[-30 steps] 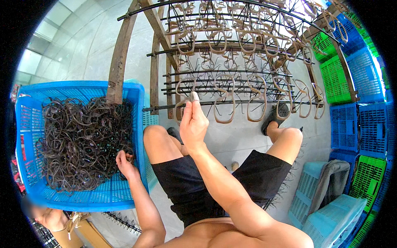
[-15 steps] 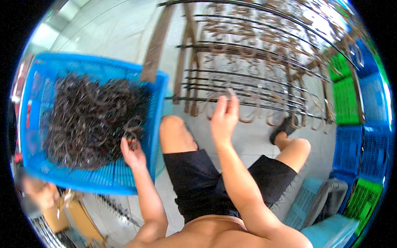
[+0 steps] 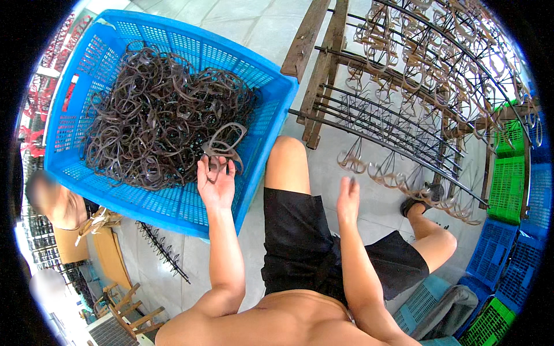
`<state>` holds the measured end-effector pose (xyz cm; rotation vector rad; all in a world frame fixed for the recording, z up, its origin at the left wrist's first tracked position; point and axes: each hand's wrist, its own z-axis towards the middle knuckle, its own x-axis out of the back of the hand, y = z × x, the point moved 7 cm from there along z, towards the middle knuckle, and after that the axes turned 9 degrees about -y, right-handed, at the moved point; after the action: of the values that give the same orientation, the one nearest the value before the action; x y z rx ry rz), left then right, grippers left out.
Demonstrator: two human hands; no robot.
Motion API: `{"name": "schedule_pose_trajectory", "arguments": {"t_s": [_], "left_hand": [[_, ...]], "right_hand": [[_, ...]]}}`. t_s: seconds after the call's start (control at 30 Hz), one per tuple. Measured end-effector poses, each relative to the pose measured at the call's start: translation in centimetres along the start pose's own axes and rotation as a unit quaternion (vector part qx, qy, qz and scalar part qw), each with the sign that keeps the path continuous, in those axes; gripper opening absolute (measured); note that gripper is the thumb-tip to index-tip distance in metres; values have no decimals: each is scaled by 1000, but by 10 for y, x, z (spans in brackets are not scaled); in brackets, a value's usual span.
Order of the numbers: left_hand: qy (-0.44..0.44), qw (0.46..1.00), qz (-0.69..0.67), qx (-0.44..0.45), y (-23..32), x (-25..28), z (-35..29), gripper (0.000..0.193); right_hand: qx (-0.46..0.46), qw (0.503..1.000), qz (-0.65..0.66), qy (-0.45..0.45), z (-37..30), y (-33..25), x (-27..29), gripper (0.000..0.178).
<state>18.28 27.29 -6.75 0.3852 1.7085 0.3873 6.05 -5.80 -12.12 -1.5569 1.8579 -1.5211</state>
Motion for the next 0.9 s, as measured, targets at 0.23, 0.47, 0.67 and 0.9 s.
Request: {"name": "schedule_pose_trajectory", "arguments": {"t_s": [0.23, 0.47, 0.67, 0.9], "left_hand": [[-58, 995, -3, 78, 2, -70, -34, 28], [-84, 962, 179, 186, -63, -164, -89, 24], [-271, 897, 332, 103, -131, -176, -120, 25], [-375, 836, 188, 354, -222, -187, -167, 23]], "right_hand": [[393, 907, 95, -121, -59, -155, -41, 30], [276, 770, 349, -458, -51, -158, -36, 27], [-61, 597, 741, -300, -62, -83, 85, 31], [297, 725, 595, 179, -57, 27, 354, 22]]}}
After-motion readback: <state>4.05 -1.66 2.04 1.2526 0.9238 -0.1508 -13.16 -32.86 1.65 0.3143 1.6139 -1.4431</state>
